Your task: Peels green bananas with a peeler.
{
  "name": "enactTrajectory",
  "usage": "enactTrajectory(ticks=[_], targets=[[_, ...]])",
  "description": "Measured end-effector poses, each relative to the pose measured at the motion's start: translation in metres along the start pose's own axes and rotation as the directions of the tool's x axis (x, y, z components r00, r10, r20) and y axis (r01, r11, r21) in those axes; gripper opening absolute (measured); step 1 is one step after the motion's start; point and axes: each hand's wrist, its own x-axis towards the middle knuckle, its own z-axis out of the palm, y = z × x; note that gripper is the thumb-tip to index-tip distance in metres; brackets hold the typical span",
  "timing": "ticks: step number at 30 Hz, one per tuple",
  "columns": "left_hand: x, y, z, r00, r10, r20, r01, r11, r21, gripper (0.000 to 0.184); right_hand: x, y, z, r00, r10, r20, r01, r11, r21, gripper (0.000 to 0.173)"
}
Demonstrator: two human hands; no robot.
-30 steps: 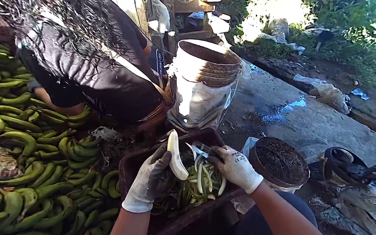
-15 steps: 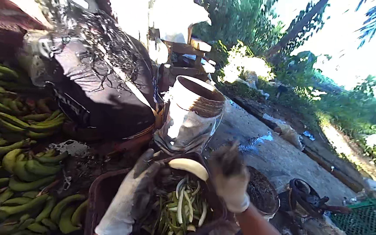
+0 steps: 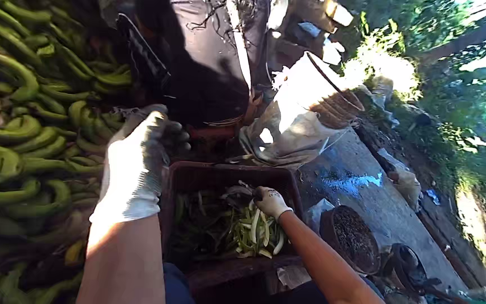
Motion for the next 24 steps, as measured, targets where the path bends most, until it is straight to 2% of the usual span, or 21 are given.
enactTrajectory(ticks=[2,4,7,10,13,15,17,19,20,21,22,23,24], targets=[[0.021,0.000,-0.022,0.996,0.015,-0.084,-0.026,0.991,-0.131,0.031,0.023,-0.016,0.017,0.998,-0.061,0.021,0.063,0.990,-0.128,0.050],[0.029,0.001,-0.039,0.992,0.027,-0.120,-0.047,0.985,-0.165,0.032,0.044,-0.029,0.032,0.993,-0.072,0.099,0.090,0.977,-0.194,0.054],[0.029,0.007,-0.039,0.986,0.014,-0.167,-0.038,0.989,-0.145,0.030,0.069,-0.043,0.055,0.984,0.019,0.179,0.019,0.978,-0.206,0.059],[0.026,0.015,-0.029,0.981,-0.025,-0.194,0.000,0.992,-0.127,0.032,0.077,-0.056,0.064,0.983,0.094,0.156,-0.067,0.983,-0.171,0.063],[0.029,0.015,-0.027,0.986,-0.030,-0.161,0.015,0.996,-0.093,0.032,0.072,-0.063,0.067,0.980,0.134,0.150,-0.100,0.971,-0.215,0.064],[0.031,0.015,-0.024,0.986,-0.028,-0.164,0.017,0.998,-0.064,0.030,0.069,-0.057,0.067,0.985,0.131,0.112,-0.105,0.972,-0.208,0.064],[0.034,0.005,-0.033,0.990,0.027,-0.139,-0.035,0.998,-0.055,0.030,0.055,-0.052,0.062,0.997,0.075,0.023,-0.072,0.990,-0.120,0.059],[0.052,-0.033,-0.071,0.968,0.241,0.066,-0.232,0.966,-0.113,0.038,0.032,-0.047,0.048,0.990,0.001,-0.141,0.003,1.000,0.025,0.058],[0.061,-0.048,-0.085,0.942,0.299,0.151,-0.281,0.951,-0.128,0.041,0.016,-0.042,0.037,0.957,-0.041,-0.288,0.071,0.993,0.094,0.056],[0.064,-0.052,-0.087,0.933,0.305,0.189,-0.281,0.949,-0.143,0.041,-0.001,-0.035,0.021,0.868,-0.081,-0.490,0.170,0.976,0.139,0.052],[0.059,-0.046,-0.078,0.949,0.264,0.174,-0.240,0.959,-0.150,0.040,-0.015,-0.029,-0.004,0.706,-0.109,-0.700,0.294,0.944,0.149,0.047],[0.045,-0.029,-0.061,0.974,0.198,0.110,-0.183,0.974,-0.135,0.036,-0.027,-0.024,-0.038,0.506,-0.114,-0.855,0.399,0.910,0.115,0.044],[0.023,-0.003,-0.037,0.994,0.102,-0.024,-0.104,0.992,-0.076,0.031,-0.039,-0.018,-0.085,0.312,-0.110,-0.944,0.455,0.889,0.047,0.043]])
